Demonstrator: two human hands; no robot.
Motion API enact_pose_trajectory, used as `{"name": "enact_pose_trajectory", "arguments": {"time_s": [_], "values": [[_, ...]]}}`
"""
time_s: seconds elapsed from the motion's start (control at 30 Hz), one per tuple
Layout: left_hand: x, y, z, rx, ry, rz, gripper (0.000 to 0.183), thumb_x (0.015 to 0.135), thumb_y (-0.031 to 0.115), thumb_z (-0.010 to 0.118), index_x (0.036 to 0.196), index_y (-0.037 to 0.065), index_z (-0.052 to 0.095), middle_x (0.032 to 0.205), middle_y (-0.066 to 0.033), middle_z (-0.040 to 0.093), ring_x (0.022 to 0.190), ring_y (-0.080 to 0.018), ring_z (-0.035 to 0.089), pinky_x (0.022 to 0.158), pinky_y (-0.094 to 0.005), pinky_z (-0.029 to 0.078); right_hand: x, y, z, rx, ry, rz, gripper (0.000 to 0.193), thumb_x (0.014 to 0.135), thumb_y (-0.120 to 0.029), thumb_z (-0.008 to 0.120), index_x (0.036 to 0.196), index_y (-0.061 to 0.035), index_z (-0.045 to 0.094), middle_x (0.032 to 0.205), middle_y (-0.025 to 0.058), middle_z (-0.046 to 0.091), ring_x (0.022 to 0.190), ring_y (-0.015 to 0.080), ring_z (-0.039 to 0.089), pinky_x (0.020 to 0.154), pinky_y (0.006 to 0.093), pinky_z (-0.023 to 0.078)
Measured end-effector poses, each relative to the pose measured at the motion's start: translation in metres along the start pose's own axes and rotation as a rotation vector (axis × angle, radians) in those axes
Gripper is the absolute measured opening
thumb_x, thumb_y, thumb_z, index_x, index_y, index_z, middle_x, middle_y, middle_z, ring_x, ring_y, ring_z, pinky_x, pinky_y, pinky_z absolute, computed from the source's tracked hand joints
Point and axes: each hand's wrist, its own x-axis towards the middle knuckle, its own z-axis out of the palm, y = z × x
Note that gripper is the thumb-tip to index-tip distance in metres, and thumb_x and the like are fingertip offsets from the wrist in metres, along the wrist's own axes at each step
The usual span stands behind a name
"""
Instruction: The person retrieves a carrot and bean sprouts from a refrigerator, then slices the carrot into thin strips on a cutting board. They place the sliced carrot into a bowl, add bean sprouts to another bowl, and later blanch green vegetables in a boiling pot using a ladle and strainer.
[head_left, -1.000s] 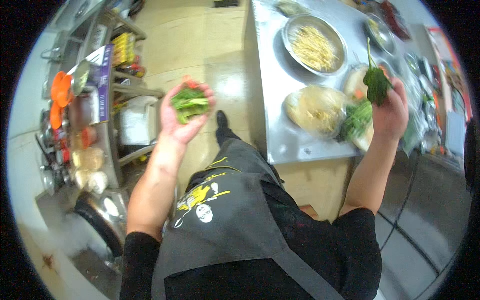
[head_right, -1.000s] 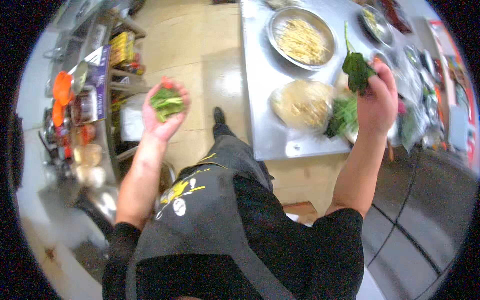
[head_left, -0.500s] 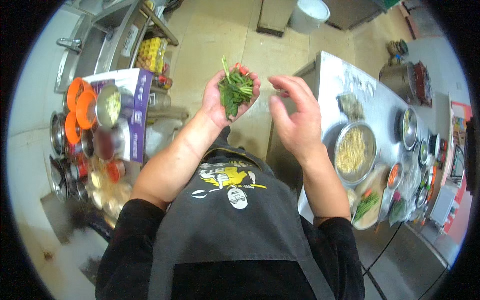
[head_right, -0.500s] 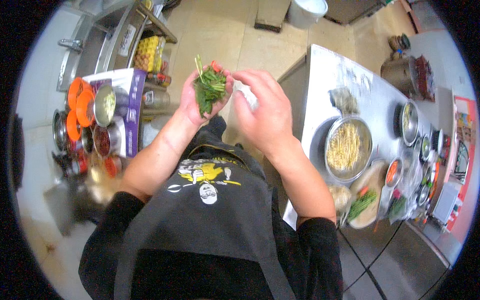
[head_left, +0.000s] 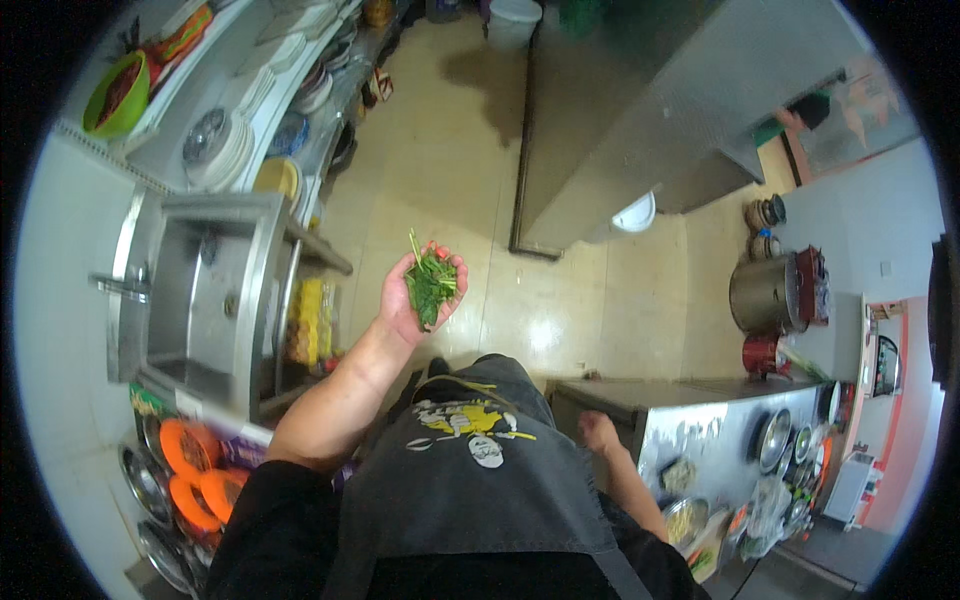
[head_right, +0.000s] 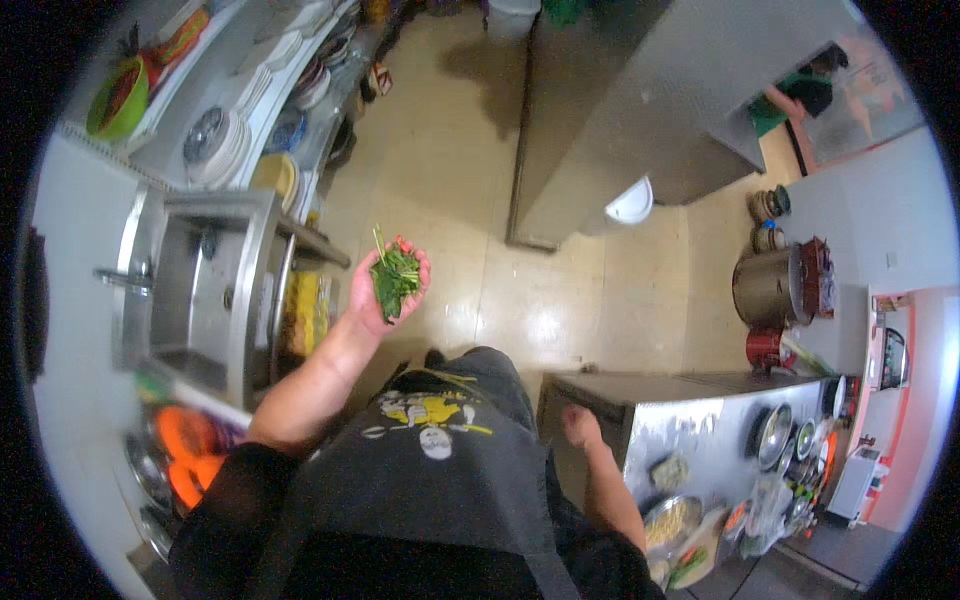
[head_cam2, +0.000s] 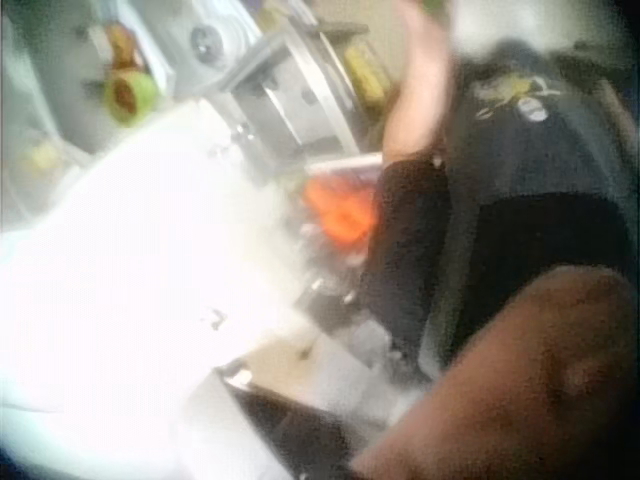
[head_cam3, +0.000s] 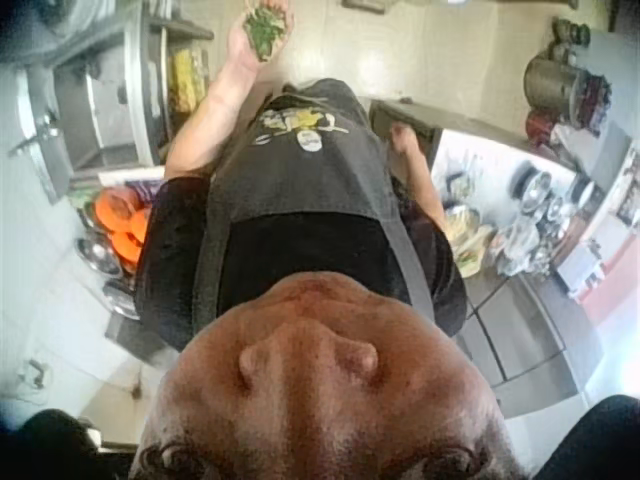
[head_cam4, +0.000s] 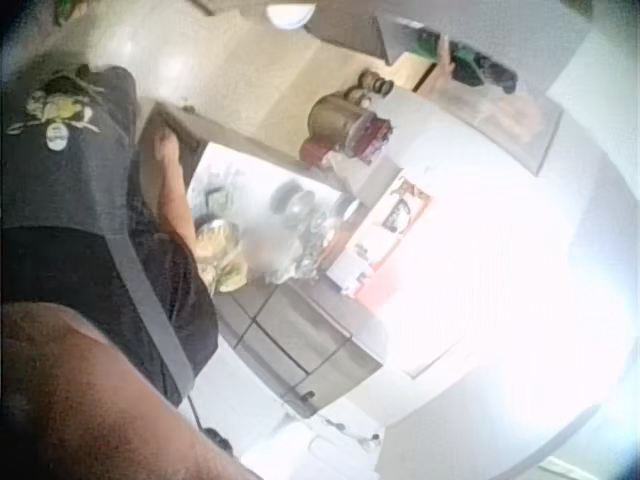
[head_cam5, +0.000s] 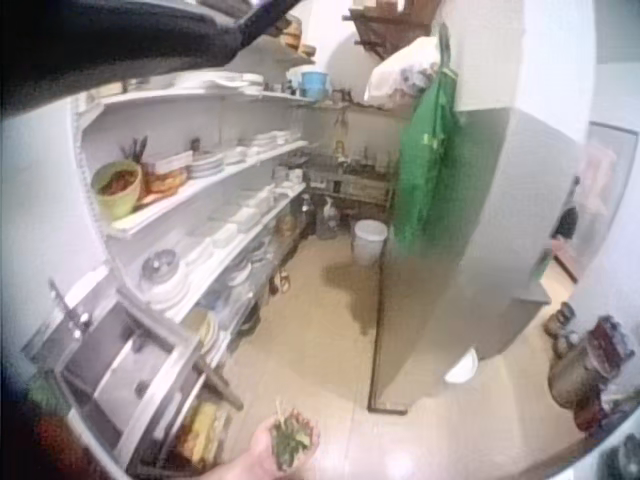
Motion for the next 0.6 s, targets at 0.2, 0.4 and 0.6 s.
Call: {"name": "enact_pose_trajectory", "arguments": {"time_s": [0.2,0.4,0.6], "values": [[0.171,0.148,0.091,0.083,0.012,0.039,0.025,0.094,0.025,0.048,0.095,0.005,0.062,0.095,-0.0149,0.063,0.093,-0.0295,0.061,0.084,-0.0408,0.056,0.173,-0.114,-0.074,-0.055,-0.059,0.021,0.027,0.086,-0.015,0.05,0.103,-0.006,0.069,0.104,0.0169,0.068,0.098,0.0323,0.064,0.086,0.0392,0.051],[0.299,0.284,0.15,0.059,0.16,0.227,0.022,0.093,0.026,0.049,0.094,0.008,0.063,0.088,-0.0103,0.064,0.089,-0.027,0.061,0.078,-0.0402,0.056,0.436,-0.274,-0.171,0.093,0.103,-0.082,0.025,0.088,-0.016,0.056,0.104,0.0008,0.067,0.098,0.019,0.07,0.092,0.03,0.067,0.081,0.035,0.052],[0.412,0.436,0.198,0.018,0.048,0.329,0.017,0.091,0.02,0.051,0.09,0.007,0.061,0.09,-0.0098,0.063,0.089,-0.0267,0.061,0.084,-0.0396,0.053,0.68,-0.453,-0.246,0.429,-0.016,-0.392,0.026,0.093,-0.017,0.059,0.114,-0.0021,0.062,0.095,0.0075,0.068,0.086,0.0153,0.063,0.08,0.0291,0.05]]}}
